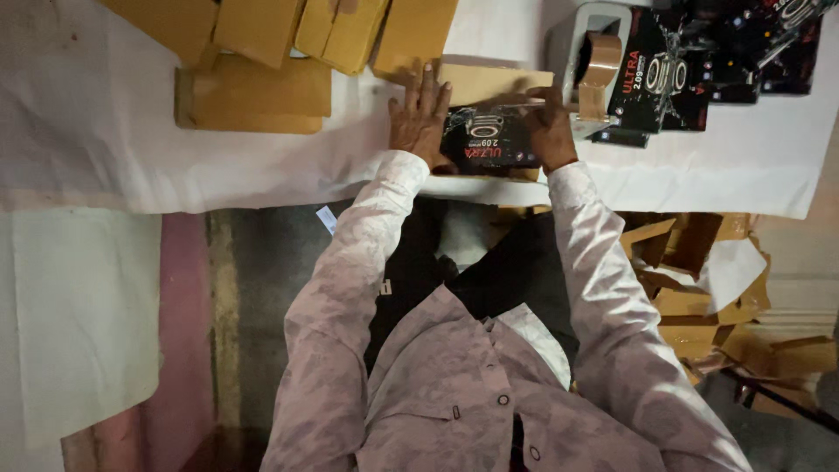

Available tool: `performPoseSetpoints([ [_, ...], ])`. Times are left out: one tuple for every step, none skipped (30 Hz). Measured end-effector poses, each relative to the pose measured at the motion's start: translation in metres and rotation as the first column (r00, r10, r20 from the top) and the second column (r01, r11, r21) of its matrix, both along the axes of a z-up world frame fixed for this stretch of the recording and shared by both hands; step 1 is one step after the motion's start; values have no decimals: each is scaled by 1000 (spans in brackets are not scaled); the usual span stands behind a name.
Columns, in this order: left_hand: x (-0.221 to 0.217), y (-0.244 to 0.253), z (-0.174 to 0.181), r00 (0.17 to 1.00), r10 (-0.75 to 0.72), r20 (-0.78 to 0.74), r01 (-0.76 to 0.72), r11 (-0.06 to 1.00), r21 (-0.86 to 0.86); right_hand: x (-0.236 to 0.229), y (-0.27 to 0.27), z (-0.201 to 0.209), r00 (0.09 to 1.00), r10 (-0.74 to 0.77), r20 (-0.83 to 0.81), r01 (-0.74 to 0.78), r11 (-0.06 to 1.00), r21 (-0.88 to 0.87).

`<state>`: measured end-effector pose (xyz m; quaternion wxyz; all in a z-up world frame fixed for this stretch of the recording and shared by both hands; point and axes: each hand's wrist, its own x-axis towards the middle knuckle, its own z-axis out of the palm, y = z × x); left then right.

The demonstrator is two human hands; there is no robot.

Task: The person sits on the floor and repeatedly packs small black packages into brown cardboard boxes. They fold the flaps, apply tape using a dispenser, and move the sealed boxes aside.

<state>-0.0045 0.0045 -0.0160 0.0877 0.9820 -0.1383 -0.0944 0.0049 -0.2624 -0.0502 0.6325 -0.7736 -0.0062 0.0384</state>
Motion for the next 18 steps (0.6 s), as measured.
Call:
performPoseSetpoints([
  [-2,0,2,998,-14,62,16,1000,-20,-2,-1,-5,998,16,67,-14,999,-37],
  [-3,0,5,992,-27,124,32,999,-39,-4,-4,-8,991,37,133,-27,997,-76],
  [-5,-2,8,986,-71,149,71,997,7,-5,-8,-8,978,61,198,-38,992,-117],
  [-8,-4,12,978,-116,172,108,993,54,-7,-11,-8,999,10,39,-13,997,82],
  [-9,-5,16,969,-155,194,137,985,102,-7,-12,-7,992,-2,-126,37,961,274],
  [-8,-9,20,971,-151,186,141,988,62,-7,-12,-6,958,20,-286,114,888,445],
  [-9,-13,22,975,-141,174,138,990,25,-8,-9,-8,950,20,-311,137,871,472],
  [-10,-16,23,978,-131,162,135,991,-12,-9,-7,-12,942,20,-335,160,852,498],
  [-8,-19,23,983,-112,146,115,993,-10,-10,-8,-16,934,15,-357,186,833,521],
  [-6,-22,22,987,-93,130,94,995,-8,-11,-10,-21,920,55,-388,220,748,627],
  [-5,-24,20,991,-71,114,72,997,-5,-12,-13,-28,905,100,-413,256,648,717],
  [-4,-25,17,992,-67,109,70,997,-18,-14,-17,-35,890,149,-431,293,536,791],
  [0,-24,13,992,-62,110,66,997,-30,-11,-21,-42,901,157,-405,275,516,811],
  [4,-23,10,992,-57,110,62,997,-41,-8,-25,-48,911,164,-379,257,495,830],
  [5,-20,5,991,-55,120,66,994,-91,-10,-27,-54,916,172,-362,245,474,846],
  [6,-17,2,990,-51,129,69,988,-140,-11,-28,-59,962,128,-243,50,789,613],
  [5,-17,-1,989,-50,142,77,979,-191,-12,-31,-61,985,136,-107,-107,964,244],
  [3,-18,-3,990,-56,128,78,982,-170,-14,-32,-61,980,197,16,-191,964,-186],
])
